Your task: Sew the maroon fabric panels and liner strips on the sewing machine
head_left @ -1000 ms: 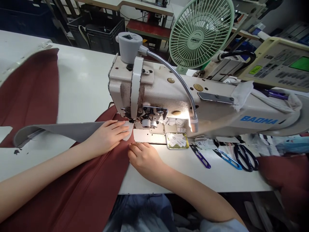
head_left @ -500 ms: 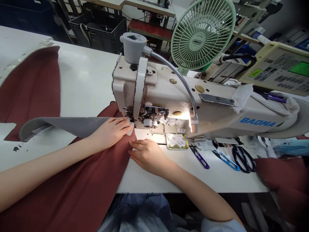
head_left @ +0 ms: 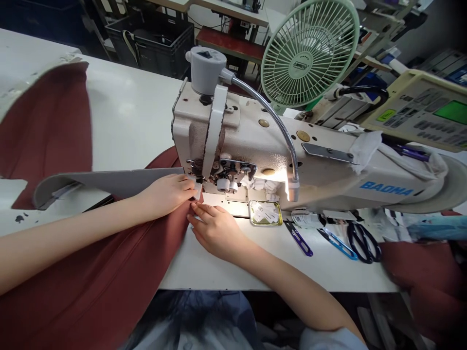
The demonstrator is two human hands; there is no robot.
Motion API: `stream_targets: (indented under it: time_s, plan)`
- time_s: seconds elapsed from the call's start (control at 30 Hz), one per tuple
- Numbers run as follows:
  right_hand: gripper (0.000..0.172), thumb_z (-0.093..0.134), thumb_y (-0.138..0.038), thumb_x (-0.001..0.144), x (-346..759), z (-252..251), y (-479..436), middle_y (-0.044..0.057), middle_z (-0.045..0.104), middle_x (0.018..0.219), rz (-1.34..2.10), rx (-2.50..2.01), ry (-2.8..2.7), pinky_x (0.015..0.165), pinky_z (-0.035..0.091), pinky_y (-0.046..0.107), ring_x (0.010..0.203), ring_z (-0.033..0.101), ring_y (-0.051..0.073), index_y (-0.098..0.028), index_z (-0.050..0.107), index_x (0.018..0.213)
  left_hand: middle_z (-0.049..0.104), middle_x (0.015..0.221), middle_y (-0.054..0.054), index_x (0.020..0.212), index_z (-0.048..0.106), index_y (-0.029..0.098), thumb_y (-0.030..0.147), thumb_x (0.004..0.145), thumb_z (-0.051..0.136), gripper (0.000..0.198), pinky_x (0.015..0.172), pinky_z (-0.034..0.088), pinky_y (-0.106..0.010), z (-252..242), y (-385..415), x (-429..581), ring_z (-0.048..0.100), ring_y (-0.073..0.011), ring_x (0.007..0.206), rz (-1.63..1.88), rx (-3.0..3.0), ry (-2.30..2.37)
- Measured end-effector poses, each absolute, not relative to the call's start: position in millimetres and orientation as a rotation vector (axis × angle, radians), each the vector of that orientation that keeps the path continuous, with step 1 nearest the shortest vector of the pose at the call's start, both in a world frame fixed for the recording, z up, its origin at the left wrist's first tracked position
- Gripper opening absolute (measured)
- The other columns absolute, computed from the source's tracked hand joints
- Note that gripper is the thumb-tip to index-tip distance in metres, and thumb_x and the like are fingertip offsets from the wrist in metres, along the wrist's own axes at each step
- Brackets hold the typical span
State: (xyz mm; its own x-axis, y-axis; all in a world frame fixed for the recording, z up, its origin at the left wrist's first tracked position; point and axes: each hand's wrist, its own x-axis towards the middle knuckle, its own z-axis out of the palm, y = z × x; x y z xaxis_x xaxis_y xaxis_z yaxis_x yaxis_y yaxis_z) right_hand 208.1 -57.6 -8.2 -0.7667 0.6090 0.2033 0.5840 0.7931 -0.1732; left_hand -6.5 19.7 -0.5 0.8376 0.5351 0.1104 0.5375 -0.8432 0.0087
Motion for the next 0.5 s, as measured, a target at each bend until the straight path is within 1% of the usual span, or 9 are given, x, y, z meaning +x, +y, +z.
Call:
stream_targets:
  time_s: [0.17, 0.23, 0.33, 0.5]
  plan:
    - [0.039, 0.050, -0.028, 0.100, 199, -9, -55, 0.024, 0.058, 0.140, 0.133, -0.972, -2.773, 0.091, 0.053, 0.042, 0.126, 0.056, 0.031, -0.004, 0.063, 0.128, 0.064, 0.095, -0.007, 0.094, 0.068, 0.017, 0.005, 0.092, 0.051, 0.021, 0.077, 0.045, -0.034, 3, 23, -3, 0.058, -0.0219, 0.089, -0.167, -2.945, -0.873]
    - [0.043, 0.050, -0.030, 0.099, 196, -8, -54, 0.025, 0.056, 0.141, 0.107, -1.007, -2.784, 0.092, 0.053, 0.043, 0.126, 0.056, 0.032, -0.001, 0.061, 0.130, 0.065, 0.094, -0.006, 0.090, 0.068, 0.018, 0.003, 0.092, 0.050, 0.023, 0.078, 0.045, -0.033, 3, 27, -1, 0.059, -0.0213, 0.091, -0.149, -2.981, -0.832]
    - [0.048, 0.050, -0.033, 0.100, 190, -8, -51, 0.026, 0.055, 0.141, 0.065, -1.056, -2.803, 0.094, 0.052, 0.043, 0.126, 0.057, 0.032, 0.001, 0.058, 0.133, 0.065, 0.085, -0.005, 0.082, 0.067, 0.018, 0.001, 0.091, 0.048, 0.027, 0.076, 0.045, -0.032, 1, 33, 1, 0.059, -0.0198, 0.084, -0.177, -3.015, -0.836]
    - [0.052, 0.047, -0.036, 0.101, 176, -17, -46, 0.029, 0.055, 0.140, -0.029, -1.142, -2.780, 0.093, 0.053, 0.043, 0.129, 0.055, 0.036, 0.004, 0.058, 0.133, 0.066, 0.084, -0.004, 0.083, 0.067, 0.017, 0.001, 0.088, 0.051, 0.023, 0.073, 0.044, -0.033, 0, 48, 0, 0.059, -0.0200, 0.080, -0.295, -3.020, -0.760]
